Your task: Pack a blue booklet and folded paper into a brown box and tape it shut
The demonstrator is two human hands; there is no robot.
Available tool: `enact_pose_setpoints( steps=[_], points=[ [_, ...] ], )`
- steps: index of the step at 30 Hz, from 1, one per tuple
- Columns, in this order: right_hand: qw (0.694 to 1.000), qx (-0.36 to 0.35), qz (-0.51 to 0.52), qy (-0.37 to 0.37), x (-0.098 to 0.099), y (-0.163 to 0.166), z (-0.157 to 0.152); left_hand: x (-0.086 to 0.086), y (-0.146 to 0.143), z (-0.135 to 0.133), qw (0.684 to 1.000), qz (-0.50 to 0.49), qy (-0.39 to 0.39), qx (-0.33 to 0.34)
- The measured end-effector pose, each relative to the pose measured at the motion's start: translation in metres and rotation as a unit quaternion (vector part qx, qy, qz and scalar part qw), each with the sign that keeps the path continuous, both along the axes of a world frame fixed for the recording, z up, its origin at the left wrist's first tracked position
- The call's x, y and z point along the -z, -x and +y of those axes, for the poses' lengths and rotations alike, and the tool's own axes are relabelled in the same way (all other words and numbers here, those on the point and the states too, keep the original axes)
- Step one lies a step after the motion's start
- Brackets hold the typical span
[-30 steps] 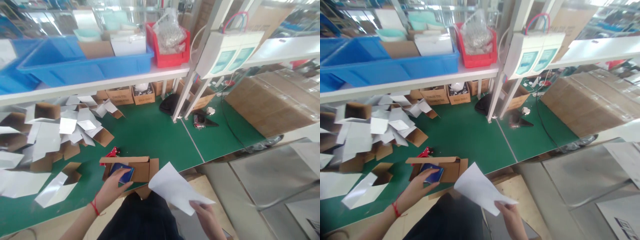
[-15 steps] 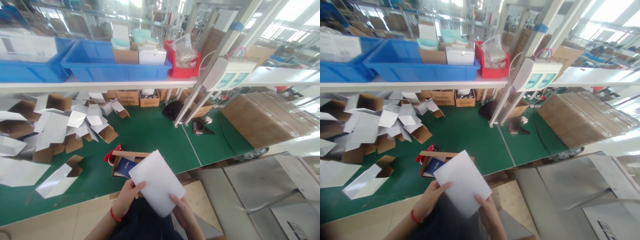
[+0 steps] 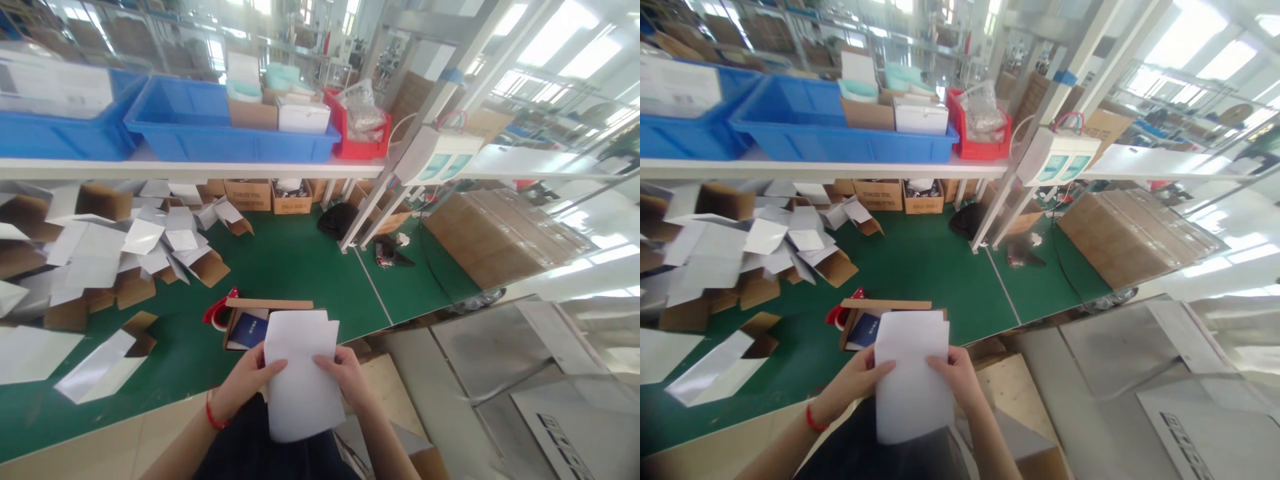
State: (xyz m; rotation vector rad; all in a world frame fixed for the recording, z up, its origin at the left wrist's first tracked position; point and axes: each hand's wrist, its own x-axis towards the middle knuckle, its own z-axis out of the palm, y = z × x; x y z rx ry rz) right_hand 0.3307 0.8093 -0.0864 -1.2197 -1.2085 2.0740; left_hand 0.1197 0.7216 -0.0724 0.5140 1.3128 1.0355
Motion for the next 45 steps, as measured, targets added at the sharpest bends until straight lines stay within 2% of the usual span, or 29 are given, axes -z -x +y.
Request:
enact_pose_setpoints(
  steps=[3, 7, 9, 16, 19, 23, 25, 28, 32, 36, 39, 42, 45],
  points=[
    [0.998, 0.054, -0.007, 0.015, 0.011, -0.012, -0.013, 0.008, -0.013, -0.014, 0.997, 0.029, -0.007, 0.068],
    [0.993, 0.071, 0.023, 0.095, 0.019, -0.032, -0.025, 0.004, -0.027, -0.019, 0.991, 0.019, -0.016, 0.134],
    [0.991, 0.077, 0.024, 0.111, 0.021, -0.037, -0.028, 0.002, -0.029, -0.016, 0.988, 0.017, -0.030, 0.152],
    [0.993, 0.084, 0.015, 0.082, 0.021, -0.037, -0.027, -0.004, -0.021, -0.009, 0.982, 0.032, -0.064, 0.174],
    [0.991, 0.108, 0.002, 0.077, 0.016, -0.037, -0.024, -0.007, -0.017, -0.009, 0.985, 0.016, -0.054, 0.164],
    [0.990, 0.103, 0.003, 0.096, 0.008, -0.029, -0.023, -0.004, -0.013, -0.008, 0.986, 0.034, -0.027, 0.159],
    [0.992, 0.097, -0.017, 0.078, 0.006, -0.019, -0.023, -0.001, -0.013, -0.006, 0.988, 0.063, -0.023, 0.138],
    [0.993, 0.095, -0.043, 0.049, 0.004, -0.004, -0.022, 0.003, -0.013, -0.003, 0.994, 0.086, -0.011, 0.072],
    [0.996, 0.086, 0.003, 0.002, -0.007, 0.004, -0.012, 0.006, -0.009, -0.003, 0.999, -0.006, 0.043, -0.029],
    [0.999, 0.005, 0.052, -0.012, -0.020, -0.001, -0.004, 0.007, -0.007, -0.003, 0.983, -0.102, 0.055, -0.143],
    [0.999, -0.015, 0.014, -0.037, -0.025, -0.004, -0.006, 0.002, -0.007, 0.000, 0.983, -0.113, 0.027, -0.143],
    [0.993, 0.003, -0.034, -0.112, -0.032, -0.004, -0.009, -0.005, -0.004, 0.003, 0.989, -0.060, -0.009, -0.136],
    [0.990, -0.009, -0.022, -0.141, -0.042, -0.002, -0.011, -0.010, 0.003, 0.005, 0.985, -0.073, 0.002, -0.154]
  ],
)
